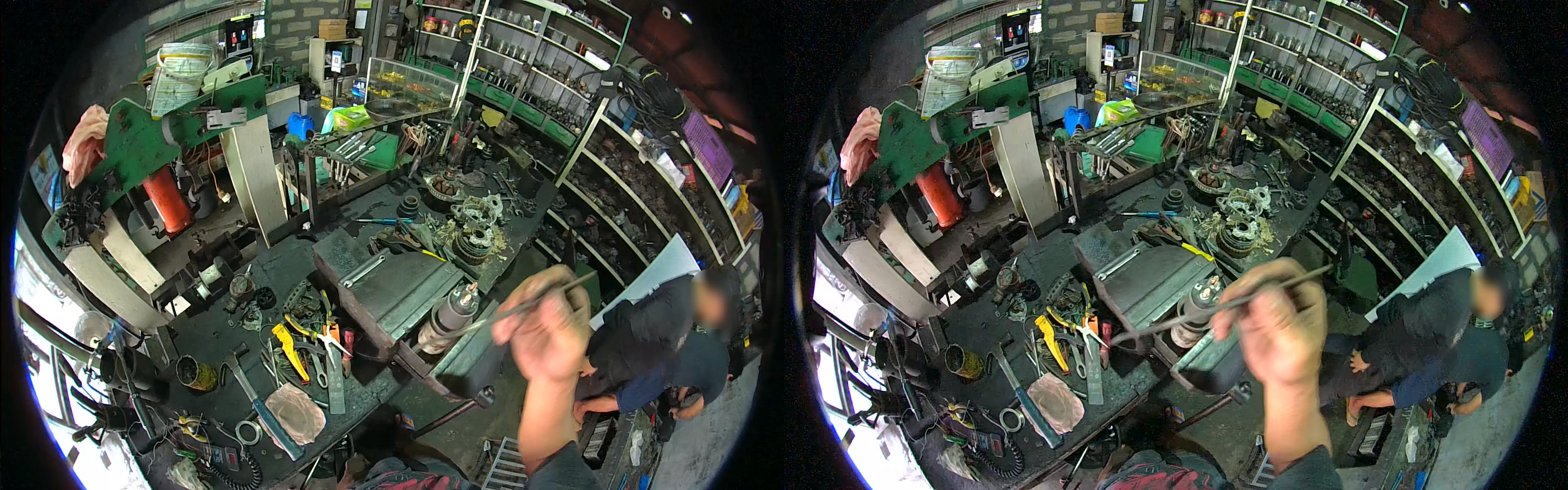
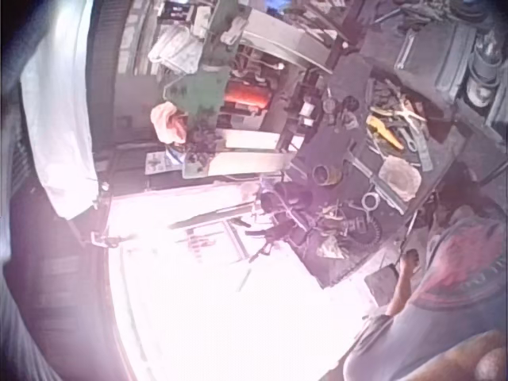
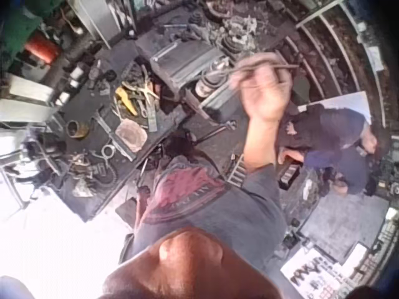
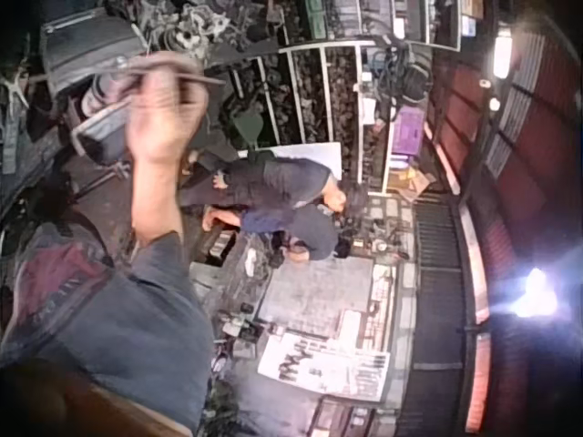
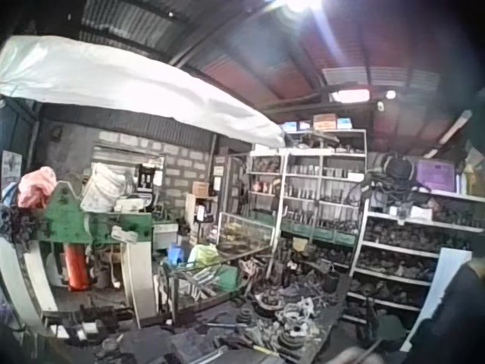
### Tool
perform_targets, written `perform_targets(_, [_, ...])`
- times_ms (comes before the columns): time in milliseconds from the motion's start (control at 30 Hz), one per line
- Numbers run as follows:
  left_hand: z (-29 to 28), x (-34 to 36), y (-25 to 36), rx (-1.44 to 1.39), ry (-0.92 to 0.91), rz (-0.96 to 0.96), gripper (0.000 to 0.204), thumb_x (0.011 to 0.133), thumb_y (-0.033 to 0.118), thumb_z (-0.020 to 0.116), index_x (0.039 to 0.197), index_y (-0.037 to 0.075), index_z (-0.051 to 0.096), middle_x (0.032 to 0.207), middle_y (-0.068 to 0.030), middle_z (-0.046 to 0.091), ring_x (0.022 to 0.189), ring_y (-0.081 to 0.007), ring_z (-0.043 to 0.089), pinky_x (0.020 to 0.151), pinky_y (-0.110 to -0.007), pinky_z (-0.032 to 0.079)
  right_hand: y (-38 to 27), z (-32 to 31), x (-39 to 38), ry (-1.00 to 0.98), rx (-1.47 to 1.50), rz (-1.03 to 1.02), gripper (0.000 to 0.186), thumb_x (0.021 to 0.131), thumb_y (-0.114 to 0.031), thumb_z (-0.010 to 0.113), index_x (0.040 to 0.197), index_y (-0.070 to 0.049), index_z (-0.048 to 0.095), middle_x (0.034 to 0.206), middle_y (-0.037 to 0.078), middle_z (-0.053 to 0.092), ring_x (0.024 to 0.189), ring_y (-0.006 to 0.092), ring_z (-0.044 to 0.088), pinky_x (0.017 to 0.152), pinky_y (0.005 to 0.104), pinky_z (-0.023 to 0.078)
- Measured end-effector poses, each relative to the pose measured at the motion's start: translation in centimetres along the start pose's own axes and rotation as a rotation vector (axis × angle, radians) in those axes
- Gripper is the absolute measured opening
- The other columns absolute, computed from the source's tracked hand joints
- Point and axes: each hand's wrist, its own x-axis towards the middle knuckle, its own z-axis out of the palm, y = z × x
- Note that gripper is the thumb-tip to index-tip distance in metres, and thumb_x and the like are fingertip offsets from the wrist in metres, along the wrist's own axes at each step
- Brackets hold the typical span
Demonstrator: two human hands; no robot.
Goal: The person uses a hammer to tap a cylindrical metal part held in a vise, then uses pliers to adjust internal components. The person continues to manipulate the part with various tools on a cluttered workbench.
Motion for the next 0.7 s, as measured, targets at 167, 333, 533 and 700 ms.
perform_targets(167, [2.4, 4.6, 8.0, -0.290, 0.159, -0.184, 0.028, 0.099, 0.031, 0.060, 0.107, 0.010, 0.078, 0.088, -0.0067, 0.073, 0.072, -0.0205, 0.066, 0.062, -0.040, 0.053, -0.6, -10.0, 5.1, 0.119, -0.047, 0.149, 0.020, 0.107, -0.021, 0.061, 0.105, -0.001, 0.063, 0.089, 0.012, 0.069, 0.074, 0.0198, 0.069, 0.062, 0.0329, 0.057])
perform_targets(333, [5.7, 2.2, 10.2, -0.461, 0.283, -0.273, 0.029, 0.099, 0.030, 0.060, 0.109, 0.008, 0.077, 0.087, -0.0070, 0.073, 0.070, -0.0201, 0.066, 0.058, -0.038, 0.053, 4.0, -14.5, 6.8, 0.119, -0.019, 0.358, 0.019, 0.105, -0.021, 0.066, 0.101, -0.003, 0.064, 0.089, 0.010, 0.070, 0.070, 0.0178, 0.069, 0.058, 0.0316, 0.056])
perform_targets(533, [10.9, -7.2, 7.6, -0.602, 0.268, -0.378, 0.029, 0.098, 0.028, 0.060, 0.111, 0.006, 0.076, 0.085, -0.0066, 0.072, 0.067, -0.0190, 0.066, 0.053, -0.036, 0.052, 6.8, -15.6, 8.0, 0.046, 0.037, 0.447, 0.018, 0.102, -0.020, 0.070, 0.097, -0.004, 0.063, 0.085, 0.011, 0.070, 0.065, 0.0177, 0.068, 0.054, 0.0309, 0.054])
perform_targets(700, [14.8, -11.0, 10.7, -0.316, 0.380, -0.370, 0.029, 0.098, 0.027, 0.061, 0.112, 0.006, 0.076, 0.080, -0.0058, 0.070, 0.066, -0.0178, 0.064, 0.054, -0.034, 0.051, 7.5, -16.0, 8.4, -0.011, 0.030, 0.474, 0.020, 0.101, -0.020, 0.071, 0.095, -0.003, 0.062, 0.082, 0.010, 0.069, 0.063, 0.0166, 0.067, 0.052, 0.0294, 0.053])
